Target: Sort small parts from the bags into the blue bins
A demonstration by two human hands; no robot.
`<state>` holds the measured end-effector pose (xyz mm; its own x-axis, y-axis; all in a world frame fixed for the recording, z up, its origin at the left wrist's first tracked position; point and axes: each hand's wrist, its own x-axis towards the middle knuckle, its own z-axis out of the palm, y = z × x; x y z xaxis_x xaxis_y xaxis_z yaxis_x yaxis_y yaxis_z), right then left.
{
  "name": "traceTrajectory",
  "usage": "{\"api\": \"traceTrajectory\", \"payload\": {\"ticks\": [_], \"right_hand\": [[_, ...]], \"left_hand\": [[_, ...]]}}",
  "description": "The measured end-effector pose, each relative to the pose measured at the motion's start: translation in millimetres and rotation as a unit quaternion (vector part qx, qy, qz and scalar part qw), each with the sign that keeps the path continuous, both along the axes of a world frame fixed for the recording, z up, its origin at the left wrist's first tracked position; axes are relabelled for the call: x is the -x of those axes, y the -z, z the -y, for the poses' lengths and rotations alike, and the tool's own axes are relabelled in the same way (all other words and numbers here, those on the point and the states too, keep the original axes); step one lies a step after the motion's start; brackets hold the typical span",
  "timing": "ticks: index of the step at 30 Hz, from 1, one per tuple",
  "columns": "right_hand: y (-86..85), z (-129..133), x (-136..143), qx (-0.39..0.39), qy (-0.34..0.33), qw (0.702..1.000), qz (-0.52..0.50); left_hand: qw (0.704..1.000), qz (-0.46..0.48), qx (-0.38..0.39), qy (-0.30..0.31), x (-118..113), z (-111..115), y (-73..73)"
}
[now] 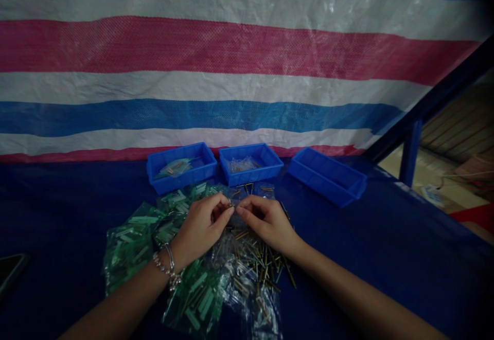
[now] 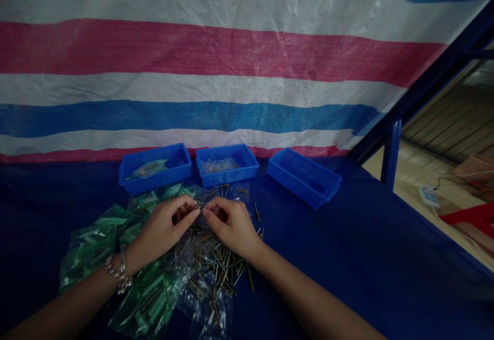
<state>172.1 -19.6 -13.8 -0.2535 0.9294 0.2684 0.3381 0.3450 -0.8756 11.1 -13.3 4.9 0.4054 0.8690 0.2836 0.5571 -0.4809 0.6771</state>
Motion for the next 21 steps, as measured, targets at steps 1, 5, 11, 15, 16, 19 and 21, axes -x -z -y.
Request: {"api": "traceTrajectory", "payload": {"ticks": [1, 5, 11, 15, 16, 19, 21], "right_hand": [[-0.3, 0.2, 0.0, 0.001, 0.000, 1.000, 0.001], [-1.3, 0.3, 0.2, 0.000, -0.006, 1.000, 0.010], [-0.7, 0.3, -0.4, -0.002, -0.005, 1.000, 0.014], [-1.5, 1.1, -0.3, 0.001, -0.006, 1.000, 0.014], [-1.6, 1.1, -0.3, 0.001, -0.005, 1.000, 0.014], [-1.4, 0.8, -0.2, -0.002, -0.004, 1.000, 0.015], [-1.1, 0.5, -0.2, -0.003, -0.004, 1.000, 0.016]], "left_hand": [[1.000, 0.001, -0.003, 0.001, 0.0, 0.0, 0.0], [1.000, 0.000, -0.025, -0.009, 0.1, 0.6, -0.6], [0.999, 0.005, -0.032, -0.012, 0.3, 0.9, -0.9], [0.999, 0.013, -0.031, -0.010, 0.5, 0.2, 0.3], [0.999, 0.014, -0.032, -0.011, 0.5, 0.2, 0.6], [0.999, 0.013, -0.031, -0.010, 0.4, 0.5, 0.8], [0.999, 0.013, -0.030, -0.007, 0.2, 0.8, 0.3]]}}
